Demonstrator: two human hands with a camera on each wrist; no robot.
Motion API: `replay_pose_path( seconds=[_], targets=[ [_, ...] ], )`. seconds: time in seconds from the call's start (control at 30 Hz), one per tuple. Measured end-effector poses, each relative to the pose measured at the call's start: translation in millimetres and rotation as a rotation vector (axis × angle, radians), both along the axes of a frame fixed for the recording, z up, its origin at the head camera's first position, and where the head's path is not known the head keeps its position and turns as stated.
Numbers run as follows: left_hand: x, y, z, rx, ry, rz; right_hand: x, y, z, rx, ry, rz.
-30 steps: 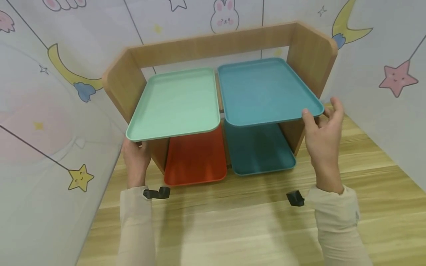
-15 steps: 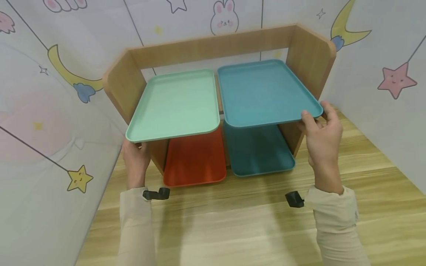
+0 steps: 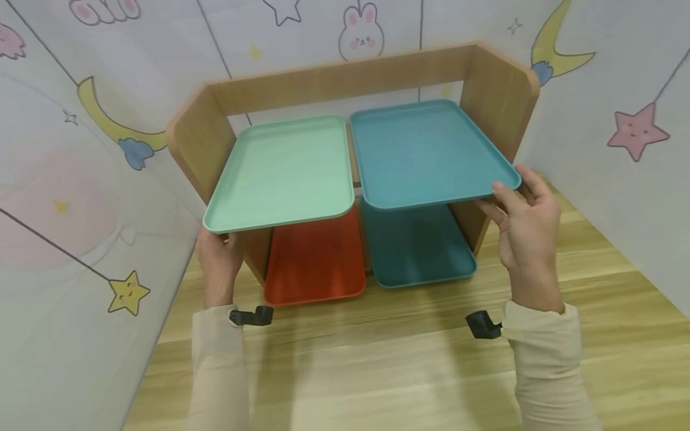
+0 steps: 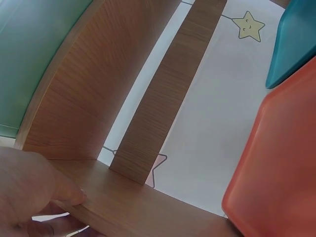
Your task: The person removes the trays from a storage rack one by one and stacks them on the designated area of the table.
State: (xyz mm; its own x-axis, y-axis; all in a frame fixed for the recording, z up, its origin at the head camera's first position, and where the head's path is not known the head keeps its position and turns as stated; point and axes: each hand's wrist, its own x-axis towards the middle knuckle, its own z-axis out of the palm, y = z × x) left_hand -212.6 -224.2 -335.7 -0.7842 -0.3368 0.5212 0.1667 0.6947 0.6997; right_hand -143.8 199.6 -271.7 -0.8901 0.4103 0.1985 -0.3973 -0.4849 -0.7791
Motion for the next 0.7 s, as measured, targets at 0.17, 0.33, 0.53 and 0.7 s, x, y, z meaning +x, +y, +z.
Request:
replay_pose_path(
  seconds=[0.17,0.33,0.53,0.7],
  targets=[
    [1.8,0.6,1.9,-0.026,-0.009,0.002,1.6,3.2,0.5,-0.14,0.039,0.021],
    [1.8,-0.6,4.5,-0.029,-0.028,-0.001,3.7,4.6,0.4,-0.259,0.069,0.041],
    [0.1,-1.5,4.8,-0.045,-0.029,-0.003,5.3,6.4,-0.8,-0.322,0.065,0.038],
    [0.8,-2.6,6.8,-0.046,-0.044,-0.012,5.1,8.1,-1.9,-0.402,0.062,0.059]
  ],
)
